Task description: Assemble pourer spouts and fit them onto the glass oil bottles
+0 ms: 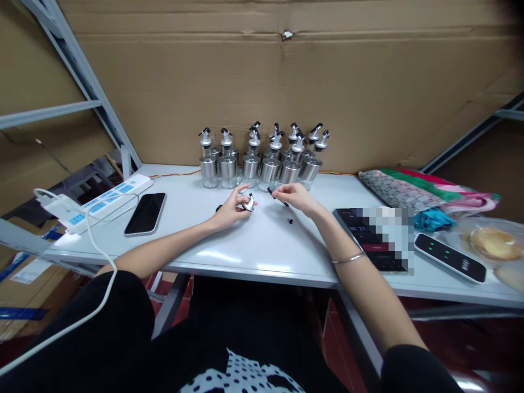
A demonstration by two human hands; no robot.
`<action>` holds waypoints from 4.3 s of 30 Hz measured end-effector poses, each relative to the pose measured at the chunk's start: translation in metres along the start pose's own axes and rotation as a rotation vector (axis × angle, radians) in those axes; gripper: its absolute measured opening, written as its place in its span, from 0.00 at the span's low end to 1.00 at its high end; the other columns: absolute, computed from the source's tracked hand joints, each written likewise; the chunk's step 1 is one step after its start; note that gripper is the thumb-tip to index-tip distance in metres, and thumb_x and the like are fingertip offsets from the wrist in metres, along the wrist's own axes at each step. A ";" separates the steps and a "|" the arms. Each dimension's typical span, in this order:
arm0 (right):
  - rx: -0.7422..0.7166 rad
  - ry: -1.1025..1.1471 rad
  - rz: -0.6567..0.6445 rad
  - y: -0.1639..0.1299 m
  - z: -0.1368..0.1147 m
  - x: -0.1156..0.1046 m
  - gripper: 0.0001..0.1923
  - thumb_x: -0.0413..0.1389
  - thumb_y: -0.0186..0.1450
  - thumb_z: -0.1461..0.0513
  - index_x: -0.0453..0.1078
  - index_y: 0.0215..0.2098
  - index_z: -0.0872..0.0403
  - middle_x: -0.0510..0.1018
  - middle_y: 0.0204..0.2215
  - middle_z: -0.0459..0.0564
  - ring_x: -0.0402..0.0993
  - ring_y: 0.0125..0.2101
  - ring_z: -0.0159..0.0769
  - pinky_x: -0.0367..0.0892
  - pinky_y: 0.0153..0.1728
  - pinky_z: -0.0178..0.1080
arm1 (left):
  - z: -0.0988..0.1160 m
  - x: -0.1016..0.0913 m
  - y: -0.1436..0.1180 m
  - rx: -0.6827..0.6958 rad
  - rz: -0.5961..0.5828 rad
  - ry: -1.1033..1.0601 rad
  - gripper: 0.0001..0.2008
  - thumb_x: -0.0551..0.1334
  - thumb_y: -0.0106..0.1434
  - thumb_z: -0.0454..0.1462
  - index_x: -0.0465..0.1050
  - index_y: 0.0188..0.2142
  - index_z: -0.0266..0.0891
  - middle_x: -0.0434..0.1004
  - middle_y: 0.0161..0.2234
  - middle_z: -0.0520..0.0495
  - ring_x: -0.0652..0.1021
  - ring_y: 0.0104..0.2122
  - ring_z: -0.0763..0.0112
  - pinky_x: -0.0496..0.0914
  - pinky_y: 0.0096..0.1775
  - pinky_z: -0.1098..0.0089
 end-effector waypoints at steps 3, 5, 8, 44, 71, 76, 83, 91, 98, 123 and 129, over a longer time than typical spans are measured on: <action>-0.039 0.402 -0.215 -0.007 -0.013 0.016 0.16 0.62 0.52 0.51 0.70 0.26 0.56 0.70 0.20 0.43 0.63 0.23 0.27 0.58 0.26 0.32 | 0.003 0.003 0.000 0.008 -0.042 -0.026 0.40 0.65 0.49 0.31 0.49 0.59 0.42 0.74 0.35 0.50 0.74 0.48 0.65 0.65 0.41 0.71; -0.030 0.529 -0.315 -0.011 -0.019 0.026 0.19 0.65 0.48 0.49 0.70 0.25 0.56 0.71 0.21 0.43 0.63 0.22 0.26 0.58 0.26 0.32 | 0.005 0.005 -0.001 0.011 -0.077 -0.041 0.41 0.65 0.49 0.31 0.48 0.60 0.43 0.74 0.36 0.50 0.75 0.45 0.67 0.65 0.41 0.72; 0.011 0.611 -0.372 -0.012 -0.020 0.035 0.21 0.68 0.44 0.49 0.70 0.24 0.56 0.73 0.21 0.44 0.63 0.21 0.25 0.60 0.26 0.33 | 0.008 0.007 -0.002 0.013 -0.113 -0.043 0.42 0.66 0.50 0.32 0.48 0.61 0.44 0.75 0.38 0.48 0.76 0.38 0.72 0.65 0.39 0.73; -0.280 0.270 0.014 -0.010 -0.025 0.036 0.11 0.60 0.53 0.56 0.70 0.26 0.55 0.74 0.24 0.45 0.66 0.26 0.30 0.60 0.29 0.35 | 0.017 -0.004 -0.009 0.258 0.070 0.444 0.28 0.61 0.54 0.32 0.61 0.56 0.36 0.78 0.38 0.47 0.77 0.38 0.72 0.69 0.45 0.71; -0.298 0.398 0.090 -0.016 -0.030 0.039 0.14 0.65 0.49 0.54 0.69 0.27 0.54 0.76 0.23 0.45 0.71 0.24 0.31 0.66 0.29 0.37 | 0.017 -0.002 -0.008 0.304 0.067 0.266 0.29 0.60 0.54 0.29 0.60 0.56 0.37 0.76 0.39 0.47 0.80 0.36 0.70 0.72 0.45 0.68; -0.290 0.427 0.075 -0.016 -0.029 0.039 0.16 0.65 0.48 0.53 0.70 0.29 0.55 0.77 0.23 0.45 0.71 0.24 0.31 0.66 0.29 0.37 | 0.019 -0.001 -0.008 0.320 0.066 0.285 0.31 0.60 0.54 0.29 0.59 0.58 0.38 0.76 0.39 0.47 0.80 0.37 0.71 0.71 0.45 0.69; -0.266 0.438 0.038 -0.016 -0.027 0.042 0.17 0.66 0.47 0.52 0.71 0.28 0.55 0.78 0.25 0.48 0.74 0.26 0.34 0.68 0.31 0.39 | 0.019 -0.001 -0.009 0.302 0.041 0.327 0.31 0.59 0.54 0.30 0.60 0.59 0.38 0.75 0.38 0.48 0.79 0.35 0.73 0.71 0.44 0.69; -0.303 0.392 0.061 -0.019 -0.033 0.038 0.15 0.64 0.50 0.55 0.71 0.31 0.55 0.78 0.25 0.47 0.72 0.26 0.33 0.66 0.30 0.38 | 0.020 0.000 -0.008 0.332 0.048 0.322 0.33 0.59 0.54 0.30 0.58 0.60 0.39 0.76 0.38 0.48 0.79 0.35 0.72 0.71 0.44 0.69; -0.314 0.382 0.060 -0.020 -0.034 0.038 0.15 0.63 0.51 0.56 0.70 0.34 0.56 0.75 0.23 0.45 0.69 0.24 0.31 0.64 0.29 0.36 | 0.020 0.000 -0.008 0.347 0.058 0.319 0.33 0.59 0.53 0.30 0.57 0.60 0.39 0.75 0.38 0.49 0.79 0.35 0.73 0.71 0.44 0.69; -0.220 0.503 0.008 -0.019 -0.032 0.039 0.16 0.66 0.46 0.55 0.69 0.27 0.54 0.77 0.20 0.45 0.72 0.22 0.32 0.68 0.27 0.38 | 0.024 0.000 -0.011 0.340 0.047 0.429 0.31 0.57 0.53 0.30 0.61 0.59 0.39 0.76 0.40 0.47 0.78 0.36 0.71 0.70 0.44 0.69; -0.207 0.532 -0.043 -0.020 -0.032 0.039 0.15 0.66 0.46 0.57 0.68 0.26 0.54 0.78 0.21 0.45 0.72 0.21 0.30 0.69 0.28 0.38 | 0.021 -0.003 -0.010 0.330 0.081 0.529 0.32 0.58 0.52 0.31 0.62 0.58 0.38 0.77 0.39 0.47 0.77 0.36 0.71 0.69 0.44 0.71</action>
Point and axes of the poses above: each hand's wrist, its own y-axis towards the middle knuckle, its own x-axis out of the palm, z = x × y, the point moved 4 cm from there along y, towards the middle knuckle
